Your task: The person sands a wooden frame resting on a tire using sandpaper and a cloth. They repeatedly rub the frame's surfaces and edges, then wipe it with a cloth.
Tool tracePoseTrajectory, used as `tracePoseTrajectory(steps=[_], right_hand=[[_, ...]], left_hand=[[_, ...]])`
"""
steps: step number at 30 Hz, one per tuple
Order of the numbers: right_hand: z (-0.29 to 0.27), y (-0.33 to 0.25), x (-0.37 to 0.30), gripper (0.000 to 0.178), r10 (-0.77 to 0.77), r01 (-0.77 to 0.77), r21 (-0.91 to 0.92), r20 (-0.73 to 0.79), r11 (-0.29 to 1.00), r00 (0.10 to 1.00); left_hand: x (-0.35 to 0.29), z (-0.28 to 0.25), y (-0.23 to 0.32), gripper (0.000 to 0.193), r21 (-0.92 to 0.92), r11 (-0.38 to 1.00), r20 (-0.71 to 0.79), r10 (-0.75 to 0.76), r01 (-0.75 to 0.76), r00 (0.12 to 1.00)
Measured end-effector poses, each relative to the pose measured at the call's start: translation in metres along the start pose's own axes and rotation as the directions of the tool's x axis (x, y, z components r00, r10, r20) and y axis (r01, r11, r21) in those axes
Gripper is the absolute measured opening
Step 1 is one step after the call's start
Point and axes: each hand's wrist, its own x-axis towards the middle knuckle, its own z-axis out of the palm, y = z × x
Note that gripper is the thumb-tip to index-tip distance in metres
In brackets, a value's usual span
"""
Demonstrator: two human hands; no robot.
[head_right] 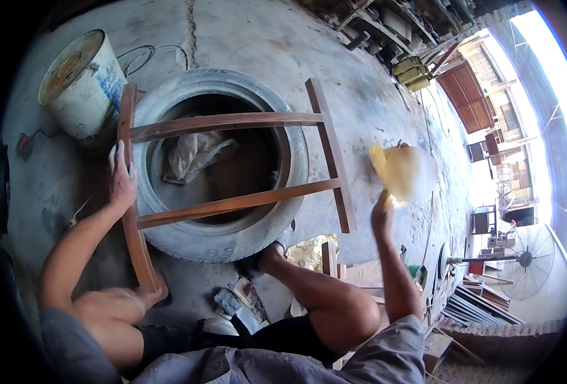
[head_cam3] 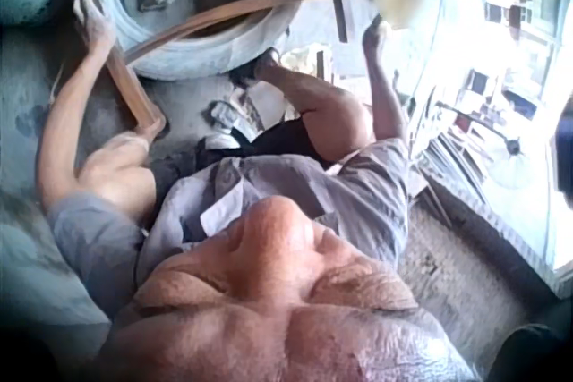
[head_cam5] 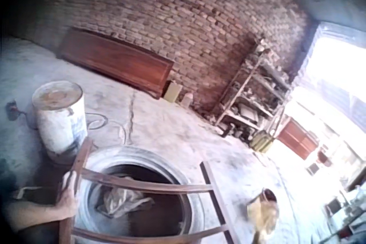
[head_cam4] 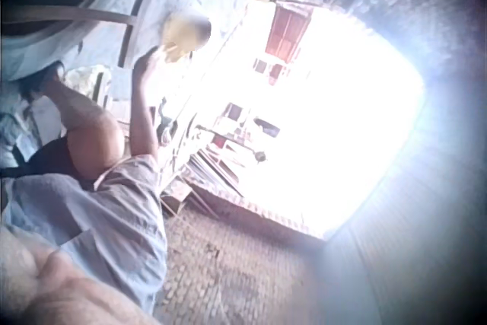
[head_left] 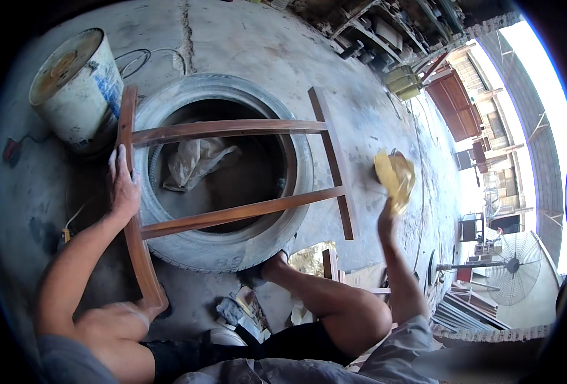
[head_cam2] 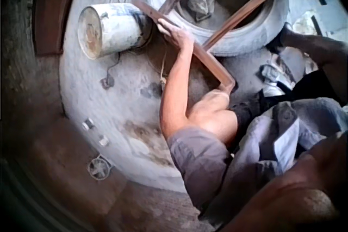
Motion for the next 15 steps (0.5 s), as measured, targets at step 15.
tracePoseTrajectory(steps=[15], right_hand=[[0.075,-0.069,-0.073,0.072,-0.03,0.041,-0.108,0.101,0.993,0.994]], left_hand=[[-0.006,-0.023,0.007,0.074,0.0,0.999,0.097,-0.035,0.035,0.995]])
